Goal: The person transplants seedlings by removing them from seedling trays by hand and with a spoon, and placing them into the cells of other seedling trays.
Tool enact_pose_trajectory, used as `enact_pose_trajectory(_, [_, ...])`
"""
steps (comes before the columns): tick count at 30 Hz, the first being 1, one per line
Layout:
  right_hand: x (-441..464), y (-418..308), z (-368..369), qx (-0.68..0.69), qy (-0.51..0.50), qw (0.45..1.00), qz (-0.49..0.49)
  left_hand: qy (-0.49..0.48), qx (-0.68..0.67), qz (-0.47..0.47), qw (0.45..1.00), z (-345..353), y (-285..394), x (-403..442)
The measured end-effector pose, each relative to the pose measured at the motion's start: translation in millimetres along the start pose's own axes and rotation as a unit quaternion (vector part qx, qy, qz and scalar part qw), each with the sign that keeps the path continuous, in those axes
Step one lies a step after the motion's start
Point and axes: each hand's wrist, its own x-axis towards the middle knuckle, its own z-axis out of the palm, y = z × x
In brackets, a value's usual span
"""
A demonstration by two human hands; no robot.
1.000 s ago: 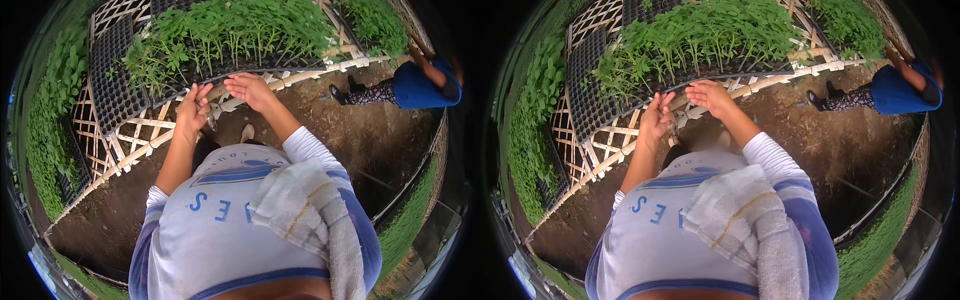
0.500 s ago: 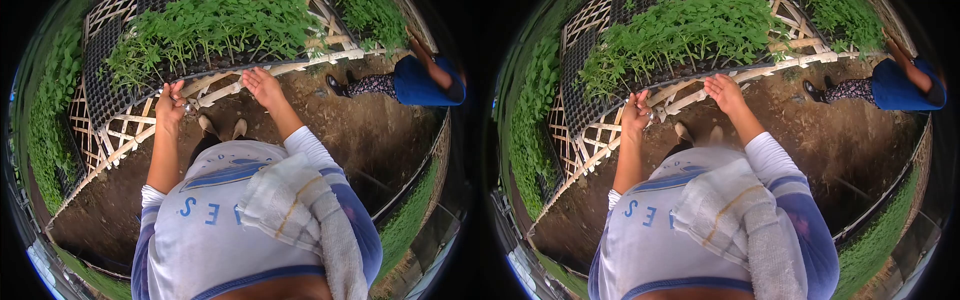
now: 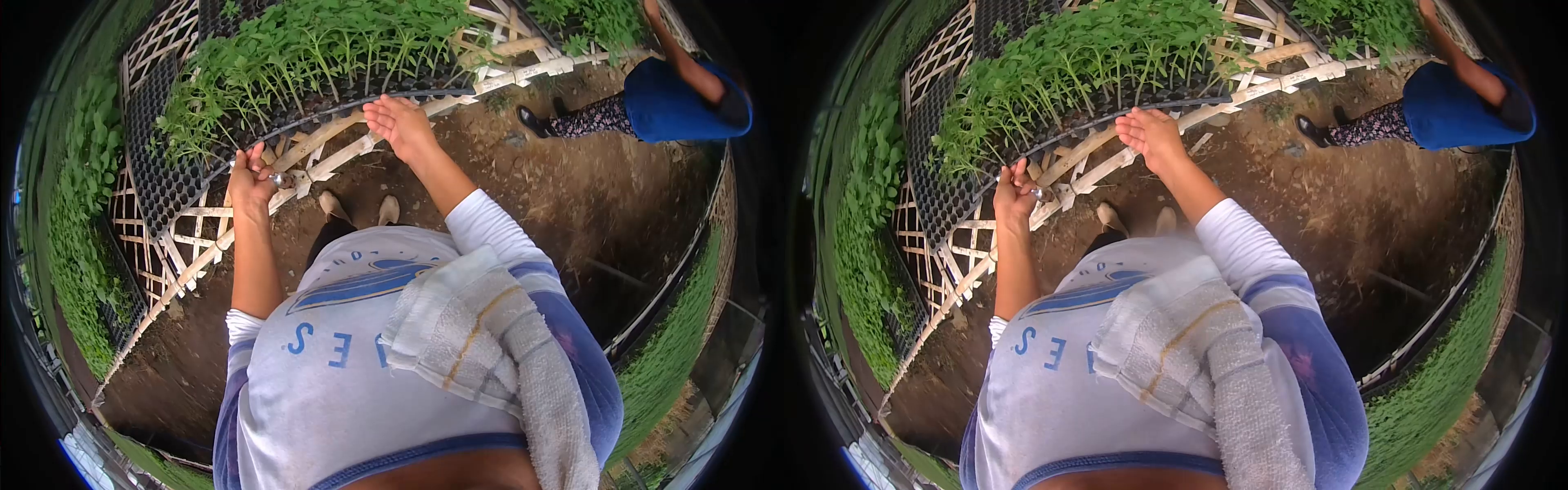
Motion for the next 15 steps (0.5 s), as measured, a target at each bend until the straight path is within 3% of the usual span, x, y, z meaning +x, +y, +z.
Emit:
enact_pose_trajectory(8, [3.8,17.1,-10.2,0.002,0.01,1.0,0.005,0.017,-0.021,-0.059,0.998,-21.6,-15.4,6.2])
enact_pose_trajectory(12, [0.5,33.0,-16.8,0.034,0.021,0.998,0.043,0.008,-0.003,-0.072,0.997,-29.2,-18.4,3.3])
enact_pose_trajectory(15, [-13.3,39.1,-9.2,-0.018,-0.016,0.996,0.082,-0.003,-0.002,-0.1,0.995,-37.0,-19.4,4.5])
